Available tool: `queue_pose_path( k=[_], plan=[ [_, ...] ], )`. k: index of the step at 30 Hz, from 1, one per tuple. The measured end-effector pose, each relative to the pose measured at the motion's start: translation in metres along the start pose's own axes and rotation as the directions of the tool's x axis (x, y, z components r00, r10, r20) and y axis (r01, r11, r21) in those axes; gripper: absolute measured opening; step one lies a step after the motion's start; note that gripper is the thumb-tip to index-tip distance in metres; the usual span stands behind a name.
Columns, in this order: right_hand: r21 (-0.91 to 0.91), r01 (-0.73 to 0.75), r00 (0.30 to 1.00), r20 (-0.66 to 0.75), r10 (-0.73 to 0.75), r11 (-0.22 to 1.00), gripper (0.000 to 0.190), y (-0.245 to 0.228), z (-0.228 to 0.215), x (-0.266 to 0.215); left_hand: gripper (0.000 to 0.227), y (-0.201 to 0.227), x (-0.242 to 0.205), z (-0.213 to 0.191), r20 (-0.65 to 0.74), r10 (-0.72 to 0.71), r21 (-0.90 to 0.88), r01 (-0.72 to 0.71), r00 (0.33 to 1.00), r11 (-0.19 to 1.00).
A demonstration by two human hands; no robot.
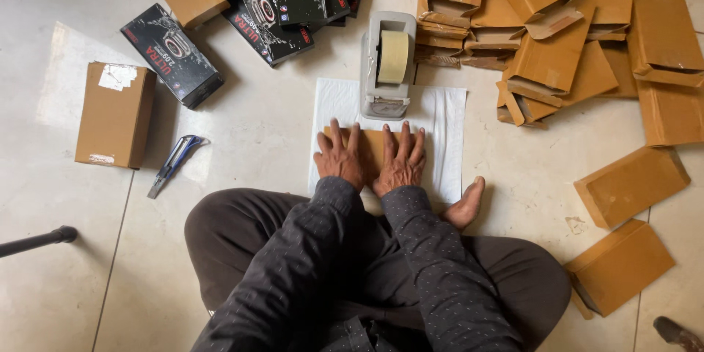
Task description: The person sits on the floor and repeatedly unpacks smartwatches from their retail boxes, then repacks them into brown cardboard shipping boxes. They use a tape dispenser to seal the boxes after placing the items inside.
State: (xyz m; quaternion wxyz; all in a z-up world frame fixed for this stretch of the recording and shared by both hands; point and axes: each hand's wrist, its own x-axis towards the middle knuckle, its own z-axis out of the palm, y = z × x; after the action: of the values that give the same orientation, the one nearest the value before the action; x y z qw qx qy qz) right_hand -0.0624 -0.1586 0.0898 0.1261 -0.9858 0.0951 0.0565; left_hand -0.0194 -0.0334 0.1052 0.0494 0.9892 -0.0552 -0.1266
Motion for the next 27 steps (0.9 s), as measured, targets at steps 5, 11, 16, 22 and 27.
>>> queue_pose_path(
  k=[5,11,16,22,27],
  plan=[
    [0.120,0.078,0.984,0.152,-0.096,0.990,0.133,0.017,-0.012,-0.002,0.125,-0.012,-0.005,-0.007,0.259,0.073,-0.054,-0.061,0.963,0.997],
    [0.217,0.180,0.979,0.054,-0.196,0.959,0.121,0.047,0.010,0.020,0.115,-0.016,0.015,0.007,-0.067,0.213,0.085,-0.208,0.975,0.975],
    [0.419,0.246,0.969,-0.116,-0.217,0.874,0.096,0.062,0.032,0.037,0.101,-0.015,0.026,0.007,0.164,0.070,-0.201,-0.036,0.984,0.979],
    [0.270,-0.043,0.893,-0.421,0.159,0.962,0.069,0.011,0.052,0.021,0.058,0.006,0.022,0.025,-0.360,0.035,-0.261,-0.137,0.932,0.955],
    [0.295,-0.068,0.891,-0.411,0.191,0.953,0.049,0.007,0.048,0.018,0.075,-0.003,0.031,0.037,-0.278,0.020,-0.141,-0.061,0.960,0.988]
  ],
)
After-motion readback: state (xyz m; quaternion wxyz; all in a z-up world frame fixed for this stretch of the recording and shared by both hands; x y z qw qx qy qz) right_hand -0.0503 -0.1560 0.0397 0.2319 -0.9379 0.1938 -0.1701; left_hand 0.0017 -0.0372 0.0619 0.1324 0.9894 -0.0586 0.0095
